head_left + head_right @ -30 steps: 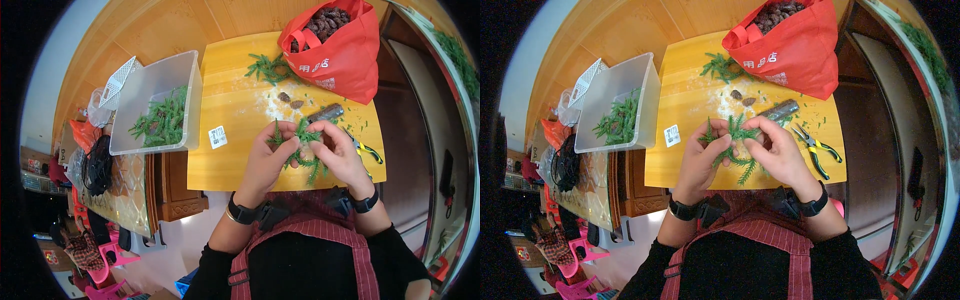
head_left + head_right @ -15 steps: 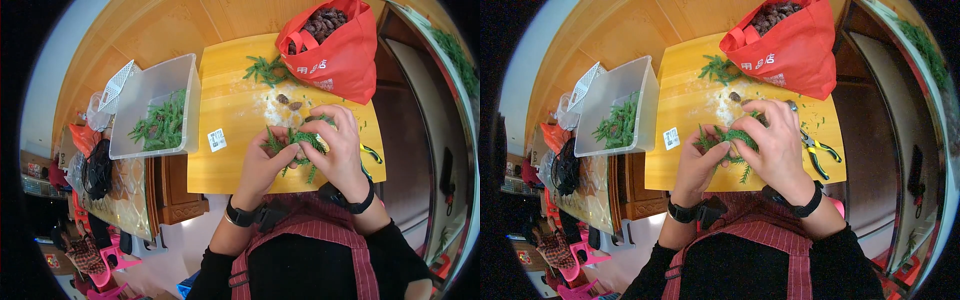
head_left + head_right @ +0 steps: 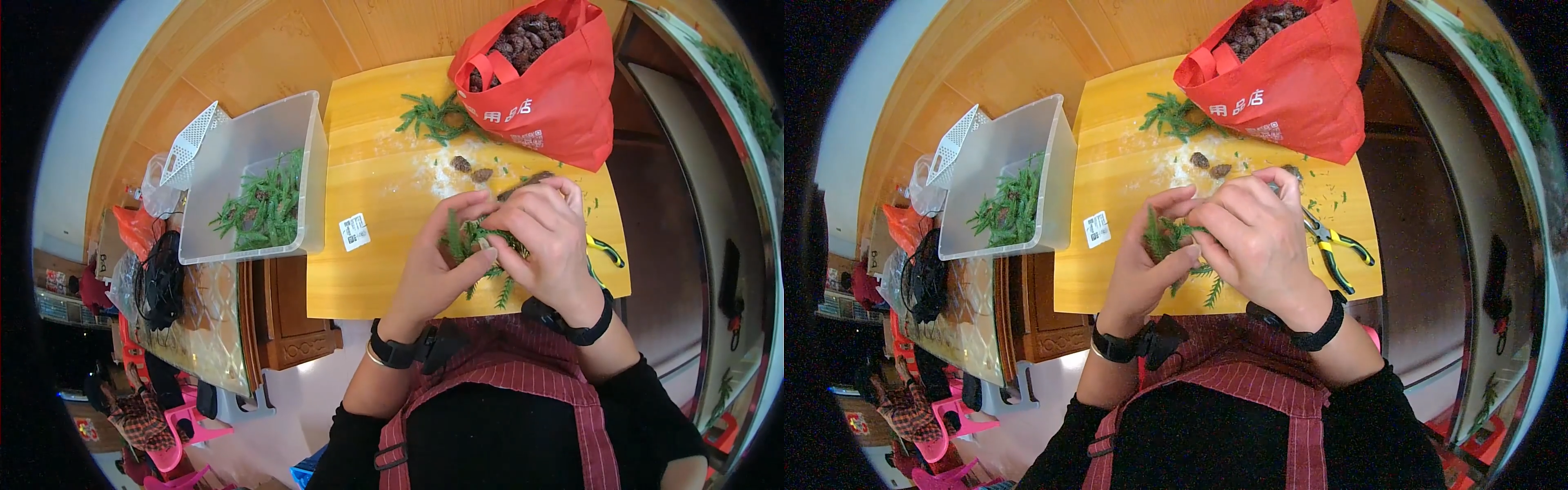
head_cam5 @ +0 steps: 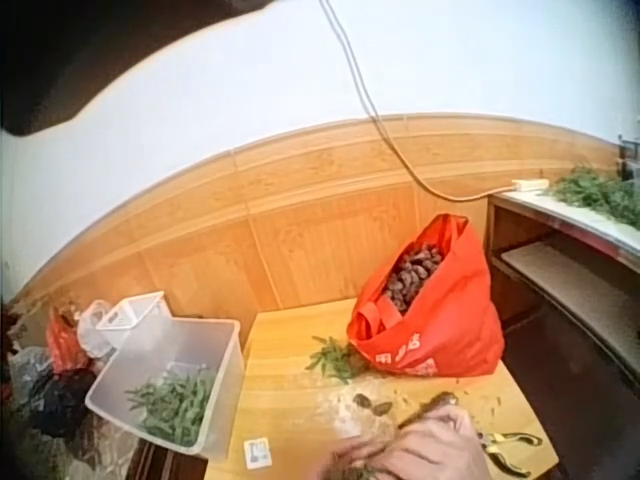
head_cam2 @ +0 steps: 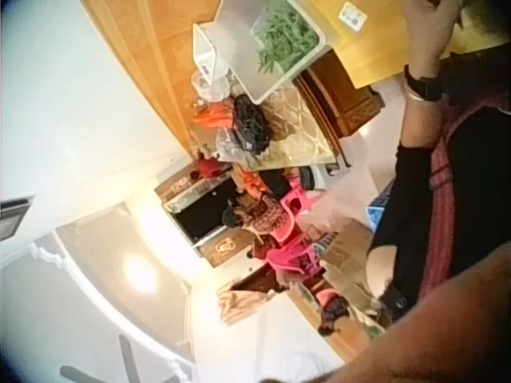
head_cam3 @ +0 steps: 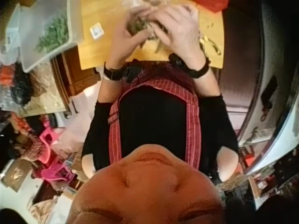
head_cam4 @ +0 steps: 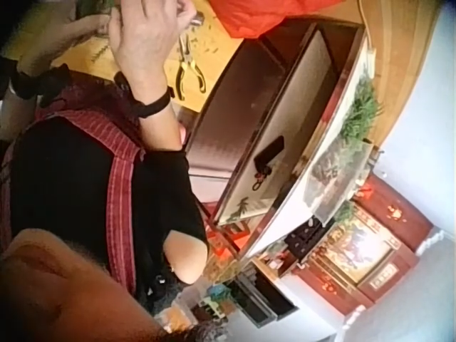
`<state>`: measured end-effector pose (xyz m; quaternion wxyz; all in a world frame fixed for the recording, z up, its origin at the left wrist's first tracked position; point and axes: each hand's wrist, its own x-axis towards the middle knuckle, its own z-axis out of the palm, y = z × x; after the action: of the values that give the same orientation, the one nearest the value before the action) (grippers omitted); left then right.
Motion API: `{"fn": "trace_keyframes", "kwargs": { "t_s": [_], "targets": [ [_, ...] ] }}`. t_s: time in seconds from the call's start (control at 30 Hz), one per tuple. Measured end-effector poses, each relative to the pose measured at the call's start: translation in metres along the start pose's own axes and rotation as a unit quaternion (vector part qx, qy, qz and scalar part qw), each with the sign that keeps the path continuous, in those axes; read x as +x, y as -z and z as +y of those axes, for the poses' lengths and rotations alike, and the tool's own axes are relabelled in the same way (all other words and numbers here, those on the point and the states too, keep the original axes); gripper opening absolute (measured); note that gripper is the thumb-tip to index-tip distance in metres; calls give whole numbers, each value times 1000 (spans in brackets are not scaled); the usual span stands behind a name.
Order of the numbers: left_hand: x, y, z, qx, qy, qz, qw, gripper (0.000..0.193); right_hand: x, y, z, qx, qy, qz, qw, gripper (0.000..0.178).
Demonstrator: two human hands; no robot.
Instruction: Trimming and preparing small green branches using wire cutters for assembly or decoration.
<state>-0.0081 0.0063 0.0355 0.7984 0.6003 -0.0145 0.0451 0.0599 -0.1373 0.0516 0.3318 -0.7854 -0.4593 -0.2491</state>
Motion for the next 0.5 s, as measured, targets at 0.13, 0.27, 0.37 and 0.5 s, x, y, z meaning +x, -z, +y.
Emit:
{"fn": "trace_keyframes", "kwargs": {
  "t_s": [0.13, 0.27, 0.37, 0.5],
  "targets": [
    [1, 2, -5, 14, 1, 3, 1000, 51, -2, -1, 1, 11, -8, 2, 1000, 21],
    [-2, 8, -9, 57, 43, 22, 997, 41, -5, 0, 3, 13, -11, 14, 1000, 23],
    [1, 3, -13, 57, -17, 42, 997, 39, -6, 1, 3, 19, -10, 20, 1000, 24],
    [1, -2, -7, 11, -48, 36, 998, 41, -8, 1, 3, 24, -8, 26, 999, 26]
  ]
}}
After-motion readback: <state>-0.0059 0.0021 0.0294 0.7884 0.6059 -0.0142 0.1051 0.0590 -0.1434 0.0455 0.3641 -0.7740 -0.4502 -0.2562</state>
